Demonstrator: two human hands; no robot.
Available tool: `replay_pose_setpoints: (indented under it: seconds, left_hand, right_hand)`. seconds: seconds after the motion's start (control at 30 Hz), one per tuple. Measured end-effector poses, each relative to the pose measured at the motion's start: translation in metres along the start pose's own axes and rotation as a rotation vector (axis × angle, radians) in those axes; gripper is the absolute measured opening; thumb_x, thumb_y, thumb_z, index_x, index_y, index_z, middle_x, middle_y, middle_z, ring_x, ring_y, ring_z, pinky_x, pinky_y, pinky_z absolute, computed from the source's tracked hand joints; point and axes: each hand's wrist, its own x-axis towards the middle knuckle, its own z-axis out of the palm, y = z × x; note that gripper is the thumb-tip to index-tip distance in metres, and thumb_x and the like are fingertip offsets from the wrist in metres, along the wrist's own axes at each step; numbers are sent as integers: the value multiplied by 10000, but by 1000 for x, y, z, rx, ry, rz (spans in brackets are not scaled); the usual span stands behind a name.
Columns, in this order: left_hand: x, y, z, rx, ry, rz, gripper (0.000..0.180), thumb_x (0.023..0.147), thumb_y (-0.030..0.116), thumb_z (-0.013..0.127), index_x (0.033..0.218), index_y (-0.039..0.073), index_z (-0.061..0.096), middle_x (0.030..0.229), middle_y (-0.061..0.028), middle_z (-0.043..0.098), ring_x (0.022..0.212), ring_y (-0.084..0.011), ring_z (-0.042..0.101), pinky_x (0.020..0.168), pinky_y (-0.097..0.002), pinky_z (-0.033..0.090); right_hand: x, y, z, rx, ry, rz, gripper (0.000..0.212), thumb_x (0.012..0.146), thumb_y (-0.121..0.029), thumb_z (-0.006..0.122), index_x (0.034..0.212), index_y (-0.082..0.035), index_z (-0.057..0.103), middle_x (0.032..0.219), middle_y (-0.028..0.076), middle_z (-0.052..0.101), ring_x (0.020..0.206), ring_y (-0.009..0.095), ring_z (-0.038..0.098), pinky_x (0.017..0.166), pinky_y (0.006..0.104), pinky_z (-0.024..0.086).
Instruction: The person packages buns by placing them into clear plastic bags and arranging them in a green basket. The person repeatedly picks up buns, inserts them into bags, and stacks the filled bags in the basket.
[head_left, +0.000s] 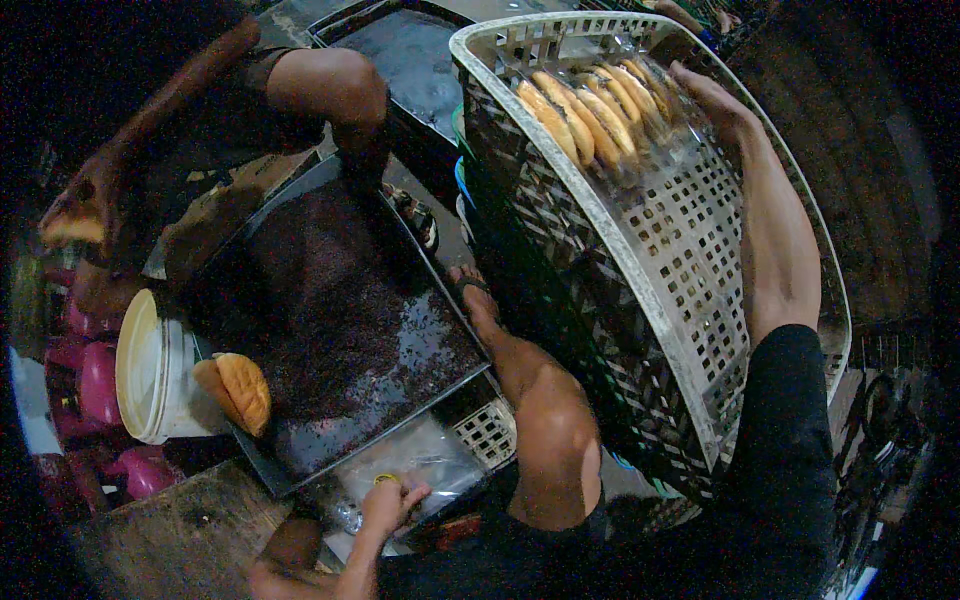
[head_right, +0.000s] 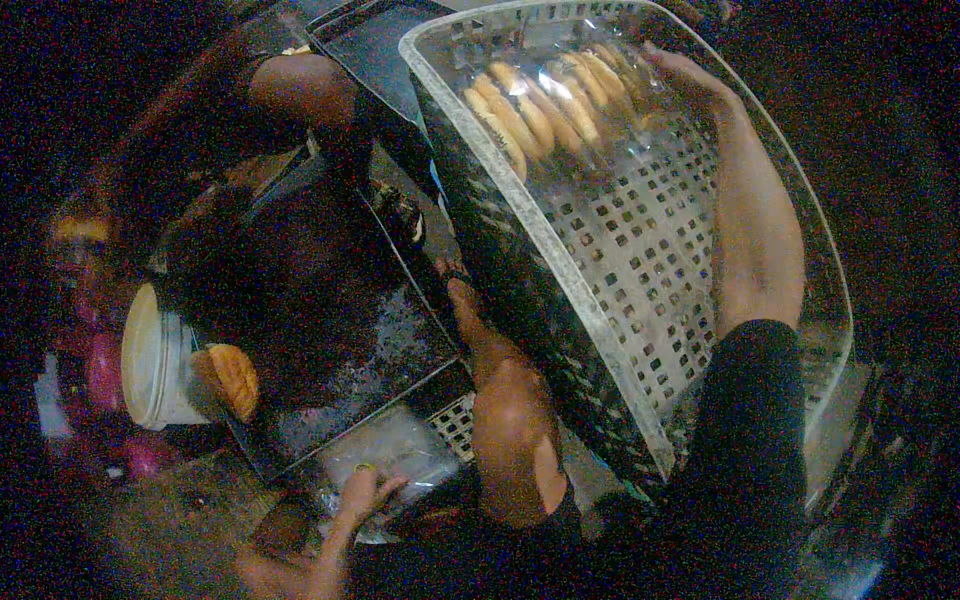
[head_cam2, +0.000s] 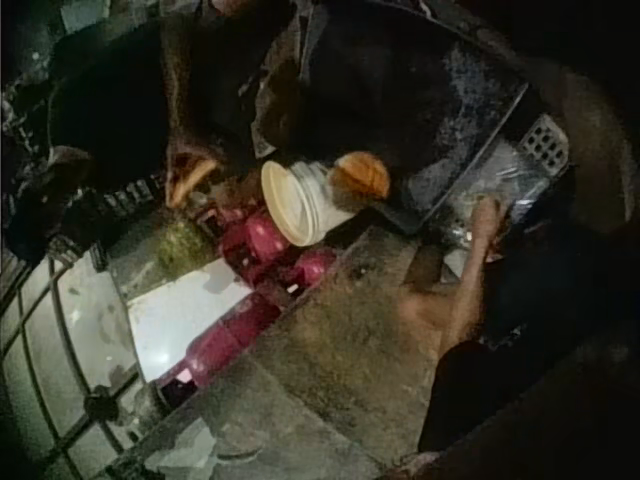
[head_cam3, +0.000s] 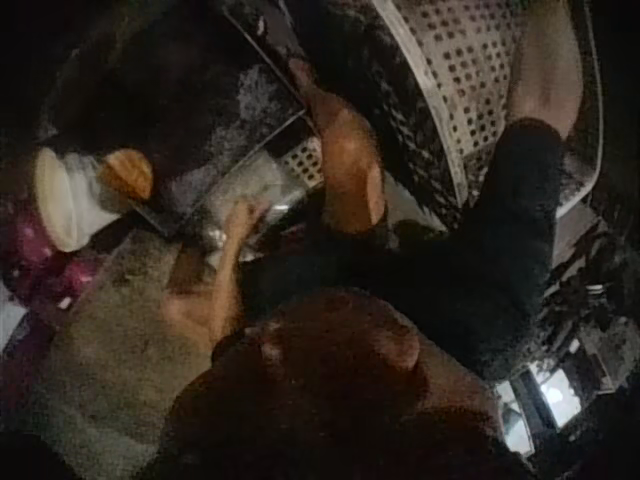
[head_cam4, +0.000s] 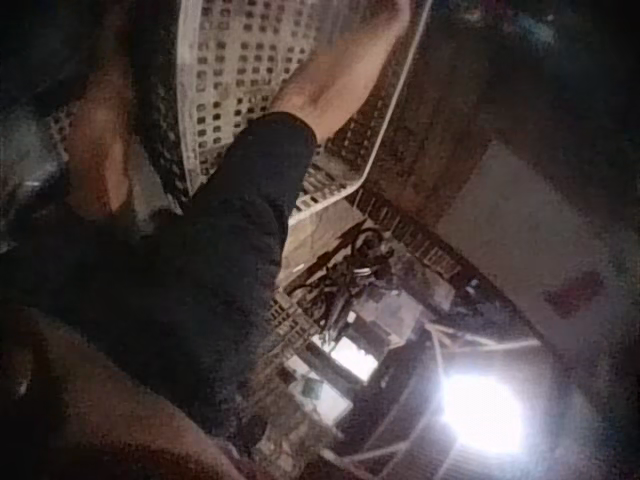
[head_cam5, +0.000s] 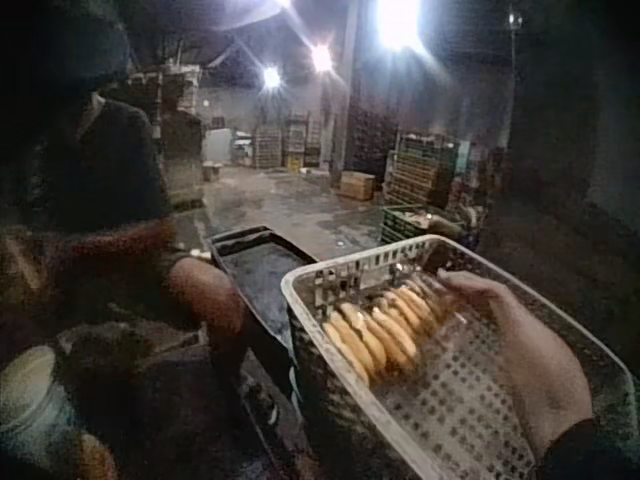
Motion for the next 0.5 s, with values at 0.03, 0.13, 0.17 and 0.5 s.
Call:
replay_pose_setpoints:
  seconds: [0.03,0.13,0.17,0.5]
  left_hand:
    - [0,-5,2,-46,-58,4,576,878,597,601,771,37,679,786,-192,693,737,-394,674,665,-476,514]
    - [-6,3,-11,-158,-12,80,550,895,560,597,755,35,685,783,-174,697,730,-379,673,670,-473,515]
    - [1,-6,-5,-192,48,209,520,903,534,598,792,34,690,820,-185,700,752,-386,670,680,-473,515]
    - [-2,-95,43,117,1679,-342,463,882,485,612,1073,70,688,856,-179,712,843,-401,669,902,-552,456]
  right_hand:
    - [-2,-4,8,-220,50,-78,639,979,-552,487,1390,-63,494,1393,119,537,1243,266,528,1051,400,406]
    - [-19,-70,27,-663,353,-301,607,977,-507,522,1368,-43,493,1408,163,506,1278,286,499,1053,383,403]
    - [-28,-108,42,-766,449,-386,600,974,-491,535,1358,-31,493,1409,179,497,1284,292,493,1053,377,403]
    - [-255,-319,369,-686,-459,-1159,601,916,-283,626,1380,-9,361,1279,230,532,1174,374,527,978,423,445]
